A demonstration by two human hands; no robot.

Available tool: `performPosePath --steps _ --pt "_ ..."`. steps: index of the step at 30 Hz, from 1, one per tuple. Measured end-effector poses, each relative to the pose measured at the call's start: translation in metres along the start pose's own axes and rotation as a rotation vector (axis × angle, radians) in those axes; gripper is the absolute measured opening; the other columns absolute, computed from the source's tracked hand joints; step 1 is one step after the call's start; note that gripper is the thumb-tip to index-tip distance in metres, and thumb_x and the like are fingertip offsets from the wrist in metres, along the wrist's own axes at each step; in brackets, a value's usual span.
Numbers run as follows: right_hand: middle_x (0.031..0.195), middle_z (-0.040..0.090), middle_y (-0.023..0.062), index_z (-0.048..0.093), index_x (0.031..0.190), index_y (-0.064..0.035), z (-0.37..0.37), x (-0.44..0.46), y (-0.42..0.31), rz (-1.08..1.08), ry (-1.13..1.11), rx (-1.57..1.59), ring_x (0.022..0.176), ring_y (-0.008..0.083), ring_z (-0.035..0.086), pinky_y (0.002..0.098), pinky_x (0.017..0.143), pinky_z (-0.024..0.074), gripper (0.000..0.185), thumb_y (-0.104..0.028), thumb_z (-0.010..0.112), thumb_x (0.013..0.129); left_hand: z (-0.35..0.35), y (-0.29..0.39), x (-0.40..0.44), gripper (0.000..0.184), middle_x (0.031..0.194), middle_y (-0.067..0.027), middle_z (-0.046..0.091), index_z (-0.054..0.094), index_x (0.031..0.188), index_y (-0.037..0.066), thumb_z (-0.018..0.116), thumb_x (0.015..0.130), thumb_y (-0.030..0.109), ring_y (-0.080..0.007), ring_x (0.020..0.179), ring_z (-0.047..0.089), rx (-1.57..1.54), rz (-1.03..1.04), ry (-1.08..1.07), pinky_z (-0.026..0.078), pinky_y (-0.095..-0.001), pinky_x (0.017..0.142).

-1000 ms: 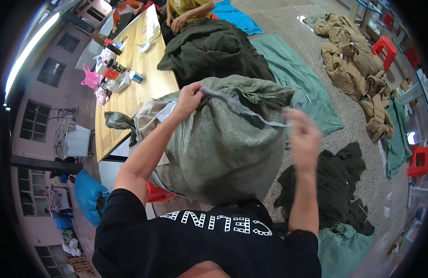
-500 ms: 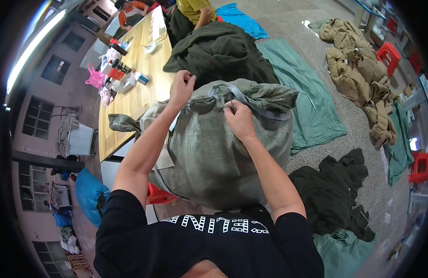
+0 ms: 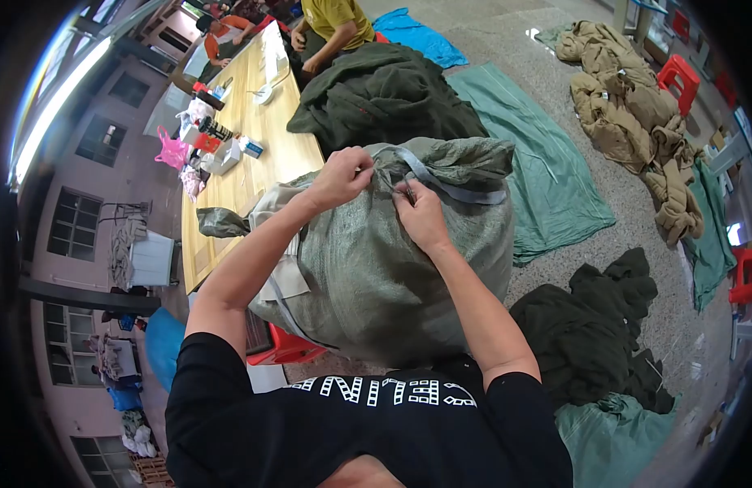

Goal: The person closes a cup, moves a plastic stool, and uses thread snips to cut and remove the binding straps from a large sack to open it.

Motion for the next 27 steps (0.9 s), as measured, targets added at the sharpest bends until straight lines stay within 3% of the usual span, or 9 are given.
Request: performPosePath --steps 4,7,8,11,16,22,23,25,27 --pt "0.061 0.052 0.0029 0.055 0.08 0.0013 0.0 0.0 -0.005 0.017 -0.009 -0.06 0.056 0.0069 0.044 0.0237 0.053 0.0381 0.01 -0.008 0.053 0.077 -0.012 -0.003 -0.022 0.015 0.071 -0.0116 0.059 0.057 0.073 0.004 0.054 0.07 0.018 -0.0292 0.071 0.056 -0.229 -0.372 -0.302 0.043 -0.0374 0.067" --pt "0.065 0.052 0.0058 0.055 0.08 0.001 0.015 -0.007 -0.026 -0.131 -0.012 -0.129 0.056 0.0096 0.045 0.0244 0.054 0.0384 0.009 -0.007 0.053 0.076 -0.025 0.0 -0.041 0.02 0.066 -0.0112 0.056 0.053 0.078 0.001 0.055 0.074 0.021 -0.0262 0.06 0.054 0.006 -0.276 -0.492 0.042 -0.035 0.054" --pt "0.067 0.052 0.0068 0.054 0.081 0.0009 0.021 -0.011 -0.033 -0.206 -0.01 -0.151 0.057 0.0105 0.046 0.0246 0.054 0.0385 0.009 -0.006 0.053 0.076 -0.04 0.004 -0.042 0.018 0.066 -0.0091 0.056 0.053 0.077 0.004 0.056 0.074 0.021 -0.0254 0.065 0.053 0.124 -0.368 -0.486 0.041 -0.0368 0.068" --pt "0.061 0.046 -0.004 0.055 0.083 -0.0012 0.031 -0.008 -0.036 -0.164 -0.03 -0.115 0.056 0.0027 0.038 0.0195 0.05 0.0334 0.007 -0.006 0.053 0.079 -0.071 0.033 -0.036 0.012 0.067 -0.0074 0.055 0.052 0.074 0.007 0.056 0.074 0.018 -0.0229 0.073 0.051 0.452 -0.057 -0.192 0.031 -0.0419 0.084" --pt "0.063 0.048 -0.0011 0.055 0.082 -0.0001 0.029 -0.007 -0.034 -0.087 -0.038 0.001 0.056 0.0043 0.039 0.0207 0.051 0.0344 0.007 -0.005 0.053 0.078 -0.079 0.064 -0.029 0.005 0.066 -0.0032 0.043 0.047 0.066 0.01 0.049 0.064 0.006 -0.0195 0.074 0.048 0.59 0.338 0.105 0.025 -0.0439 0.089" --pt "0.067 0.051 0.0033 0.054 0.082 0.0005 0.023 -0.02 -0.042 -0.056 -0.043 -0.018 0.057 0.0059 0.042 0.022 0.051 0.0366 0.007 -0.004 0.052 0.077 -0.077 0.006 -0.005 0.007 0.06 -0.0033 0.045 0.046 0.067 0.011 0.048 0.066 0.004 -0.0201 0.064 0.049 0.702 0.23 0.16 0.029 -0.0404 0.084" --pt "0.066 0.05 0.0027 0.054 0.082 0.0004 0.021 -0.022 -0.043 -0.068 -0.041 -0.022 0.057 0.0056 0.041 0.0217 0.051 0.0361 0.007 -0.004 0.052 0.077 -0.094 -0.017 -0.004 0.012 0.064 -0.0035 0.051 0.051 0.073 0.011 0.047 0.067 0.001 -0.0198 0.068 0.053 0.831 0.03 0.14 0.03 -0.0409 0.084" --pt "0.065 0.049 0.0015 0.054 0.082 0.0003 0.016 -0.024 -0.041 -0.074 -0.026 -0.013 0.056 0.0051 0.04 0.0214 0.05 0.0354 0.007 -0.004 0.052 0.077 -0.147 -0.044 -0.01 0.013 0.065 -0.0064 0.054 0.053 0.076 0.01 0.048 0.066 0.003 -0.0232 0.066 0.054 0.869 -0.2 0.234 0.041 -0.0348 0.07" --pt "0.064 0.048 0.0005 0.054 0.081 0.0001 0.013 -0.028 -0.033 -0.054 -0.02 0.012 0.055 0.0051 0.039 0.0213 0.05 0.035 0.006 -0.004 0.052 0.077 -0.216 -0.061 -0.037 0.015 0.062 -0.0107 0.055 0.054 0.086 0.003 0.05 0.071 0.004 -0.0224 0.06 0.056 0.796 -0.083 0.54 0.045 -0.0335 0.058"
Point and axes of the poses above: each hand's wrist, its own x-axis towards the middle knuckle, its own z-axis out of the palm, y = z × x, the point moved 7 cm from there along x, towards the middle knuckle
